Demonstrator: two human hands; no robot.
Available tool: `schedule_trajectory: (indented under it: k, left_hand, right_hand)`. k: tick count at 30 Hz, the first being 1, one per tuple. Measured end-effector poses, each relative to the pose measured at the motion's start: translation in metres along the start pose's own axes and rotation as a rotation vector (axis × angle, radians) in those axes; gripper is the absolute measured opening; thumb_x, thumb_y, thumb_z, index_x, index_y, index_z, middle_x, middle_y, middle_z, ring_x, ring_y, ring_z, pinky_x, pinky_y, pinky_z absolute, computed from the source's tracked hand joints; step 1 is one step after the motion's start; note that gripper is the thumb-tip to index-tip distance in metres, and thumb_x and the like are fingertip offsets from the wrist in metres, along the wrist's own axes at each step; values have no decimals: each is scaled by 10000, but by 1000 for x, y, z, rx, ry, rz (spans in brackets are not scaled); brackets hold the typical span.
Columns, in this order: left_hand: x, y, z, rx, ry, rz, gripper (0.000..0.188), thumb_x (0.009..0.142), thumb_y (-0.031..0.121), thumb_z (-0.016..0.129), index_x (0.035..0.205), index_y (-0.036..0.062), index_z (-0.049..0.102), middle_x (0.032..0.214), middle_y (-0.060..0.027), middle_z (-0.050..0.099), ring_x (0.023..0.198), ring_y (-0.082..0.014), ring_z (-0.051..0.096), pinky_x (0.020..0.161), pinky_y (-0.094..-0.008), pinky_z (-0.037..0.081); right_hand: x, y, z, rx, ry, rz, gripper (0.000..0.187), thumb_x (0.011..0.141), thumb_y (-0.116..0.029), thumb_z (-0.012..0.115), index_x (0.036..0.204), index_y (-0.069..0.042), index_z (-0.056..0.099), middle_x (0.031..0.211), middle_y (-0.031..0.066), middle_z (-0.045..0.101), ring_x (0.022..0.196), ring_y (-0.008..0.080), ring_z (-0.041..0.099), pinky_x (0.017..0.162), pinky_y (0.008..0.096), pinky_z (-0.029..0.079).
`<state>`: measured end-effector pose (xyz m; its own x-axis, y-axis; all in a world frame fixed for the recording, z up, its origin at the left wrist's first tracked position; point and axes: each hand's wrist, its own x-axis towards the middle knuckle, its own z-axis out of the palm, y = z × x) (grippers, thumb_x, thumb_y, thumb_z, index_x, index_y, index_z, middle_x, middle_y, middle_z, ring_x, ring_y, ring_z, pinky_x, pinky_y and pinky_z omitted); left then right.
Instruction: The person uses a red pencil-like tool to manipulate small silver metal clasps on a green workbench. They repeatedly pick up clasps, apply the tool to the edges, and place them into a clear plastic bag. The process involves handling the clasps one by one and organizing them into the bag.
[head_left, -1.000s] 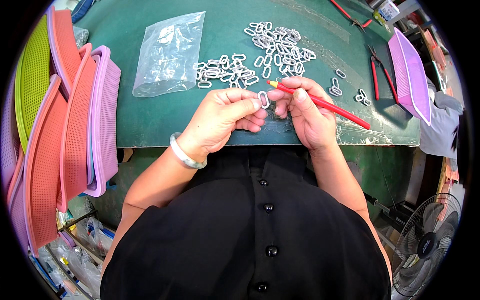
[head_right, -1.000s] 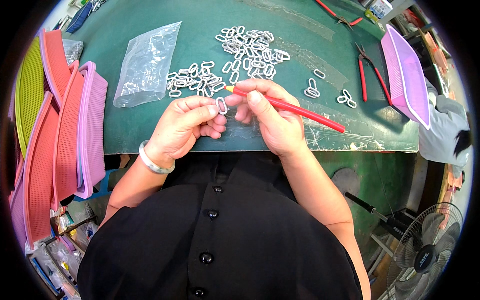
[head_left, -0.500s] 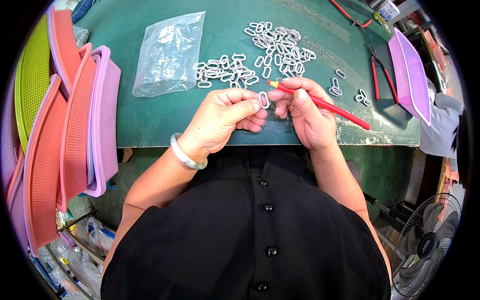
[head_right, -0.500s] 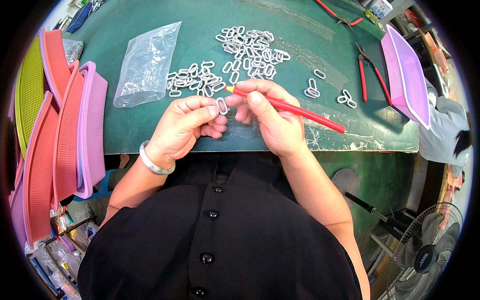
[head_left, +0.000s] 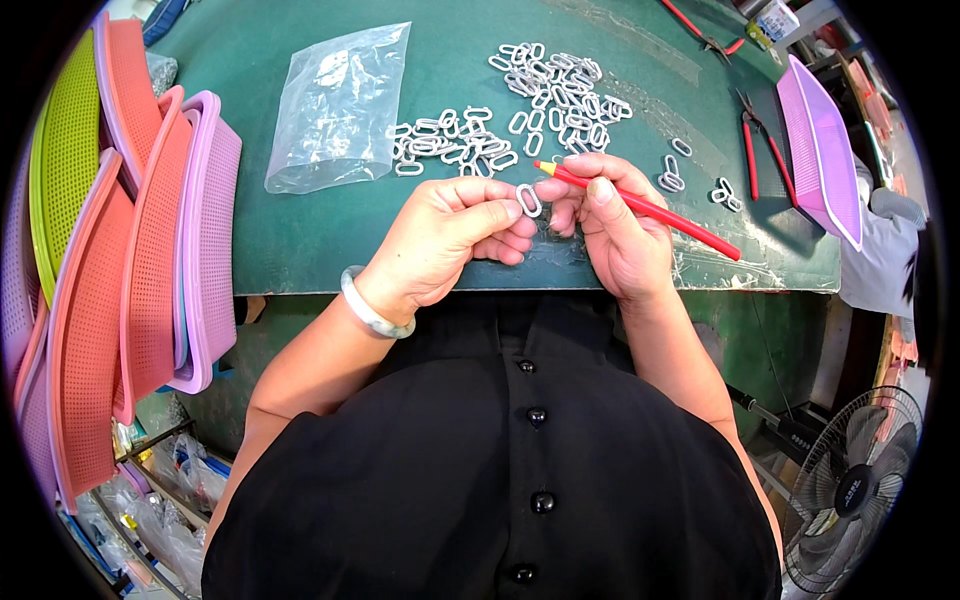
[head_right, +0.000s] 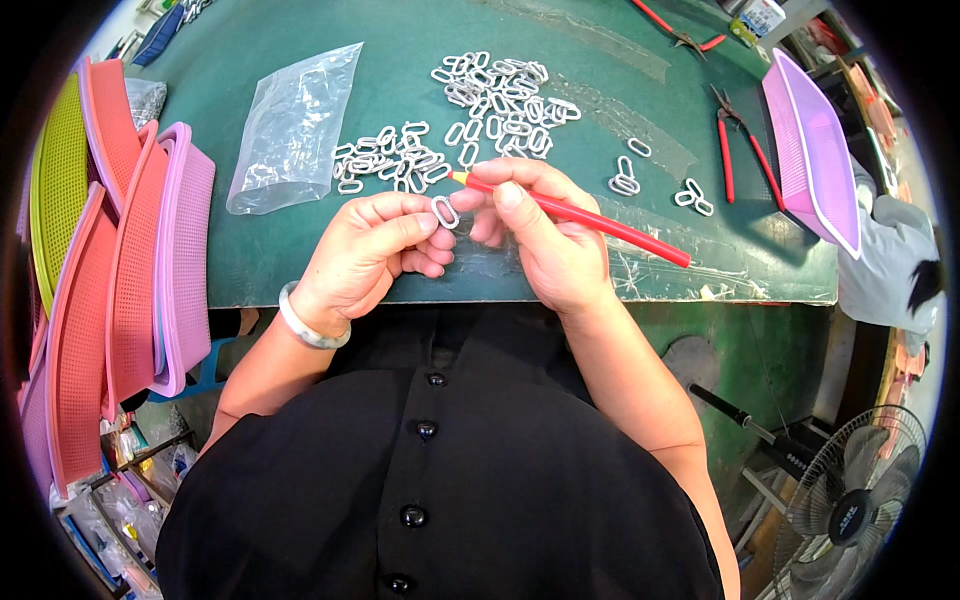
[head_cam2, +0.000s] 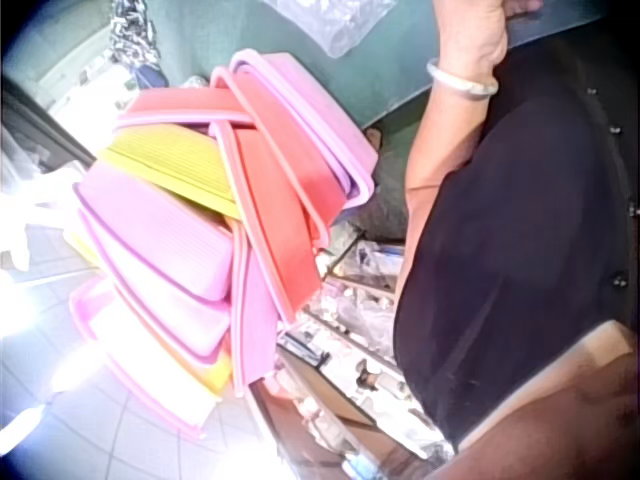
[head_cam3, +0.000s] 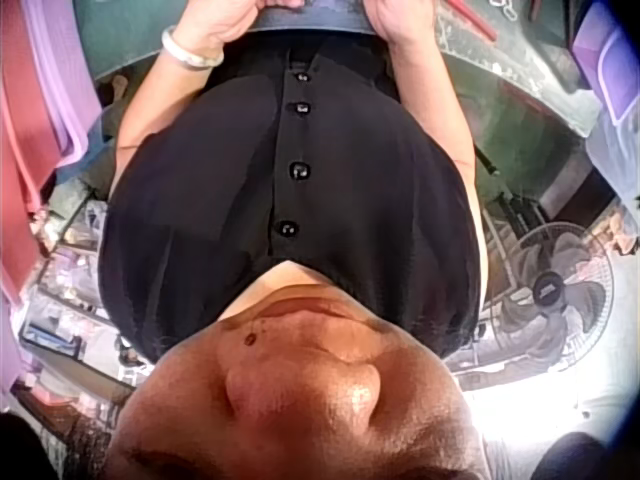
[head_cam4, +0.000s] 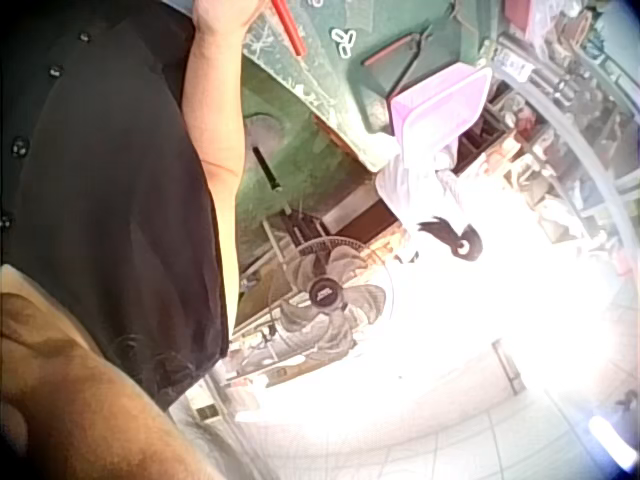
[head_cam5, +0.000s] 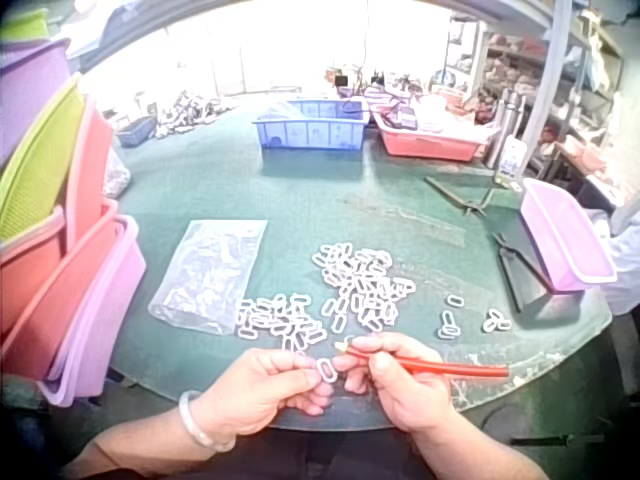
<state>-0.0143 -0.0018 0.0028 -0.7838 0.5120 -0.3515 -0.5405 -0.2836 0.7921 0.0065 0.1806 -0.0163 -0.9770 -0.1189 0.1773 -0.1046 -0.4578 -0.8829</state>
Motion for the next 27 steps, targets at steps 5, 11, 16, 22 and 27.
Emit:
schedule_trajectory:
  k: [5, 11, 16, 22, 27]
  left_hand:
    - [0, 0, -1, -3, -6, -3, 115, 837, 74, 533, 912, 2, 581, 790, -107, 623, 679, -170, 615, 601, -260, 514]
    - [0, 0, -1, -8, -11, -7, 117, 838, 74, 529, 915, 1, 579, 792, -107, 623, 680, -169, 615, 603, -263, 513]
    - [0, 1, 1, 0, -11, -24, 129, 841, 94, 528, 916, 2, 579, 784, -99, 622, 675, -161, 612, 601, -256, 510]
    - [0, 3, 3, 20, 23, -42, 154, 846, 129, 539, 915, -7, 567, 767, -80, 612, 655, -137, 599, 589, -236, 500]
    - [2, 5, 7, 77, 29, -59, 131, 850, 126, 528, 892, 7, 565, 721, -67, 609, 617, -124, 591, 543, -226, 490]
  right_hand:
    - [0, 0, 0, -13, 0, -6, 242, 887, -158, 470, 1045, 15, 530, 913, 127, 615, 700, 105, 528, 628, 224, 433]
    - [0, 0, 0, -18, 11, -3, 245, 885, -164, 475, 1043, 14, 532, 904, 127, 618, 691, 105, 529, 624, 223, 432]
    - [-1, 1, 0, -34, 17, 10, 240, 882, -155, 477, 1045, 11, 535, 899, 115, 622, 693, 104, 535, 620, 222, 434]
    - [0, 2, -3, -40, 7, 17, 224, 875, -137, 483, 1035, 6, 547, 891, 92, 622, 686, 99, 540, 615, 219, 439]
    - [-2, -4, -5, -111, -22, 5, 246, 898, -142, 445, 1071, 22, 504, 917, 138, 610, 710, 125, 551, 648, 237, 457]
